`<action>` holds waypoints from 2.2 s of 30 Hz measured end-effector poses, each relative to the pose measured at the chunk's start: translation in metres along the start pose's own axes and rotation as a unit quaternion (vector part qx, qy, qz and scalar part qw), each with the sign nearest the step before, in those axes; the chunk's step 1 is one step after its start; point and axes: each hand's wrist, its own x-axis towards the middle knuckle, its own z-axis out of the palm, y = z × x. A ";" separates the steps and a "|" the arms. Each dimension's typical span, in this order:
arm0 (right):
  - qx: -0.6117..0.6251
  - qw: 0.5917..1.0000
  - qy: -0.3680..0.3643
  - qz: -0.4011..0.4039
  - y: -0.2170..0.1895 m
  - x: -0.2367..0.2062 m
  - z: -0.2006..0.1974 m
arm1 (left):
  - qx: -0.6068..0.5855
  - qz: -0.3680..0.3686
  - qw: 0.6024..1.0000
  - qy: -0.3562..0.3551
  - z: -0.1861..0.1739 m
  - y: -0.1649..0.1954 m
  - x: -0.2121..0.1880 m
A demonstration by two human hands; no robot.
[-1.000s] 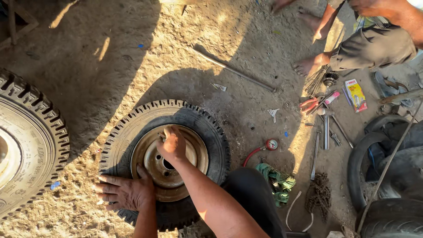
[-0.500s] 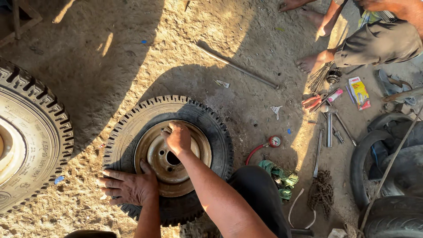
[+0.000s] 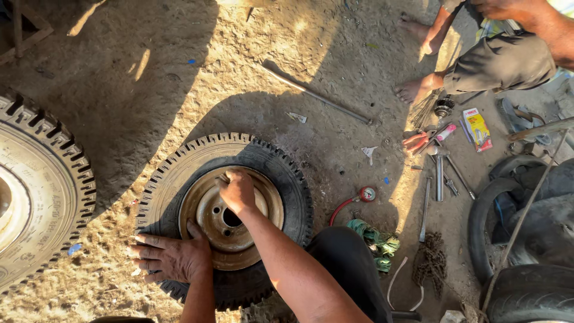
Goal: The person uses a metal tire iron to pry a tire off a metal rim. They repeatedly insert the tool between the tire bead and rim, applying leverage to separate them. The tire is gradually loosened from the rim.
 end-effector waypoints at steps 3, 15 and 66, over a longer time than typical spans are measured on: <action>0.034 0.999 0.006 -0.001 -0.010 0.002 -0.006 | -0.032 -0.001 0.999 -0.005 -0.006 0.000 0.000; 0.345 0.937 -0.014 0.046 0.022 0.001 0.013 | -0.033 -0.004 0.999 -0.011 -0.009 -0.003 0.003; -0.239 0.969 -0.055 0.039 -0.011 -0.049 0.000 | -0.030 0.012 0.999 0.032 0.003 -0.007 0.002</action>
